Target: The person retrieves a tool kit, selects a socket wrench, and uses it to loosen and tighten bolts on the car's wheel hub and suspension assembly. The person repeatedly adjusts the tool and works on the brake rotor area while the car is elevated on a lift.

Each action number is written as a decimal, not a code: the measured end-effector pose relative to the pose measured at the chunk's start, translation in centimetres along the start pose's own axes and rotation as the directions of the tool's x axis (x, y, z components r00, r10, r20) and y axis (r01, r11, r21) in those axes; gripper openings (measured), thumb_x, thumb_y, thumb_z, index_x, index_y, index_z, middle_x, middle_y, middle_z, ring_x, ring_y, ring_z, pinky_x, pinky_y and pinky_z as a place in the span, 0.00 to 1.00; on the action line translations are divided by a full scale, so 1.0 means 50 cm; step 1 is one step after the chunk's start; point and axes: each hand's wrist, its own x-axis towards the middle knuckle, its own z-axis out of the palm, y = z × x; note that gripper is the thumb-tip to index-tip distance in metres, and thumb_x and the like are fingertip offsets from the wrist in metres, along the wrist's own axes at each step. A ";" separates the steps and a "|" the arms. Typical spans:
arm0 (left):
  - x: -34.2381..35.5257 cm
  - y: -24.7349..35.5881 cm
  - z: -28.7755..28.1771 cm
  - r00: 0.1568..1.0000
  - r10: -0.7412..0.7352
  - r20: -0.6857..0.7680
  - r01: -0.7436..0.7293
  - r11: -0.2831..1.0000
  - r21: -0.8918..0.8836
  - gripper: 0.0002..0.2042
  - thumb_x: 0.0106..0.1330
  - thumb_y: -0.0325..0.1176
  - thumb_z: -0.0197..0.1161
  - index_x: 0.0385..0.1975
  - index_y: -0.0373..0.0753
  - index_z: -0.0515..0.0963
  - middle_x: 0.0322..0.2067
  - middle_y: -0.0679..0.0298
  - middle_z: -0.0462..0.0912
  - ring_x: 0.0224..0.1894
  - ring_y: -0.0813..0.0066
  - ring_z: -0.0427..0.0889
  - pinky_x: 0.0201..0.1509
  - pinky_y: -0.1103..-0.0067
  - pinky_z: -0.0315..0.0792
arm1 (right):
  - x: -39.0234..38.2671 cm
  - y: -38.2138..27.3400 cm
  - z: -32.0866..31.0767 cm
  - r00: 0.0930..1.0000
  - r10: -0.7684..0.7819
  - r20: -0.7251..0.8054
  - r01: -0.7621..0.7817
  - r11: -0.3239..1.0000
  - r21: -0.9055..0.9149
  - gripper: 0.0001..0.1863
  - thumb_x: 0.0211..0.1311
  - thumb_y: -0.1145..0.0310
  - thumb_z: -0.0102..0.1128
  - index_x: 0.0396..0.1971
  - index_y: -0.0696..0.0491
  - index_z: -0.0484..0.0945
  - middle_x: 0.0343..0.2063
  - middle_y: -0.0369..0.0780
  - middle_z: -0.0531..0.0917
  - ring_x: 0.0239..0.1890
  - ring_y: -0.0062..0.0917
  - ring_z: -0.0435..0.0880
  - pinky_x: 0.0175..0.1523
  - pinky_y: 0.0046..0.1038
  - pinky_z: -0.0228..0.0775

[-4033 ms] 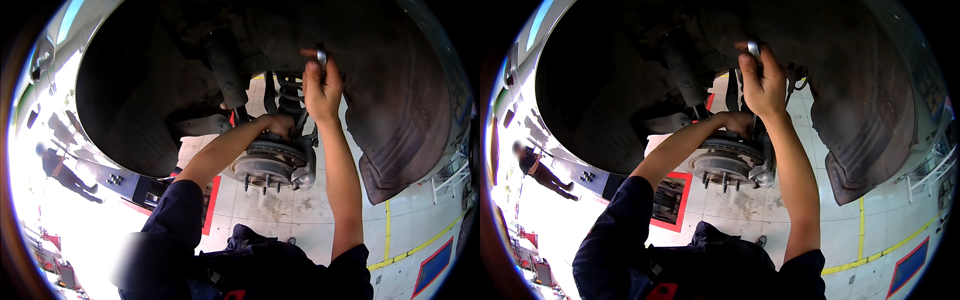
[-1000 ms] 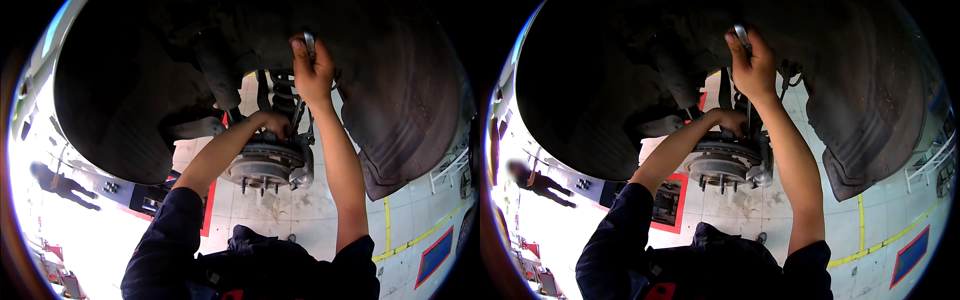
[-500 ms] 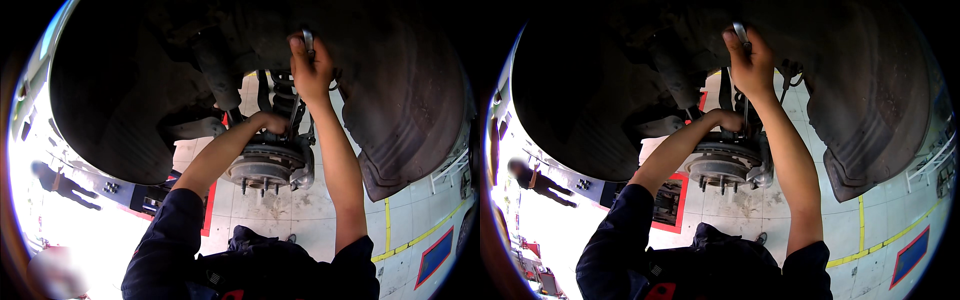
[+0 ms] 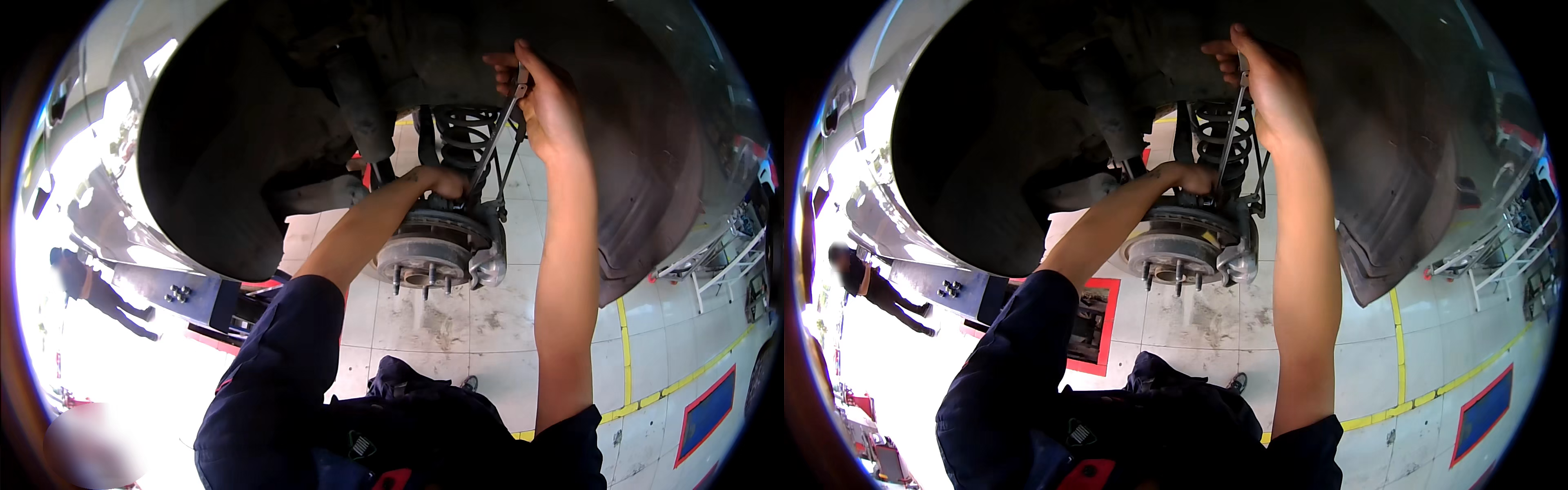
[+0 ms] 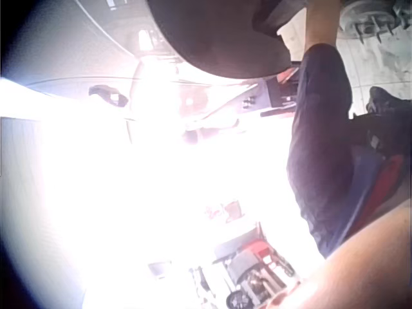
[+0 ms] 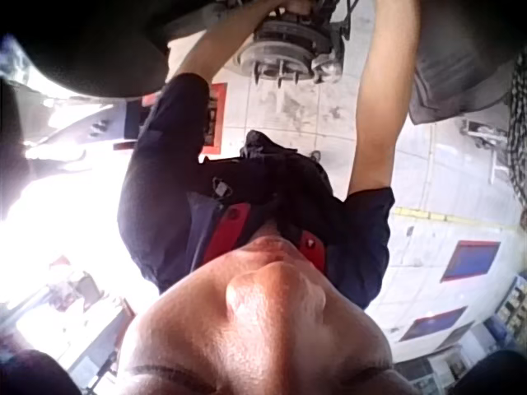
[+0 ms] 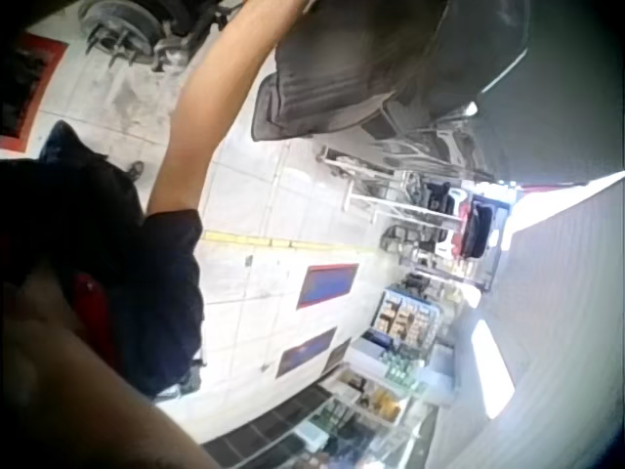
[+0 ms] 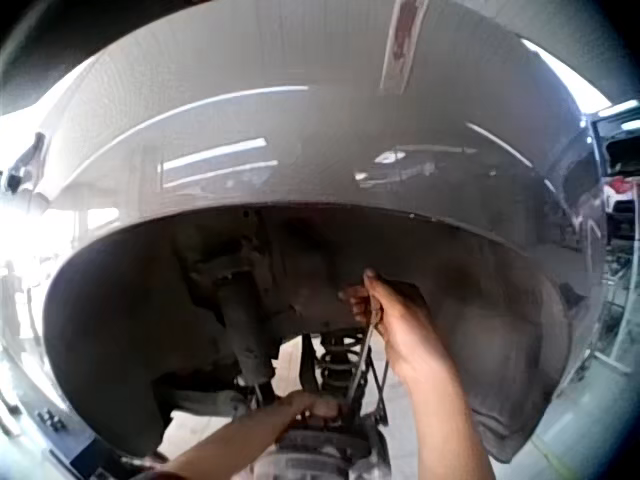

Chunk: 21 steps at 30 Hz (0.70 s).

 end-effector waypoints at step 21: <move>-0.267 0.258 0.096 0.425 -0.299 -0.855 0.375 0.917 -0.135 0.17 0.55 0.44 0.49 0.16 0.40 0.80 0.20 0.56 0.80 0.27 0.57 0.80 0.32 0.66 0.73 | -0.008 0.055 0.032 0.923 0.092 -0.374 -0.002 0.972 0.235 0.14 0.60 0.55 0.56 0.25 0.50 0.72 0.22 0.31 0.67 0.28 0.17 0.64 0.41 0.21 0.57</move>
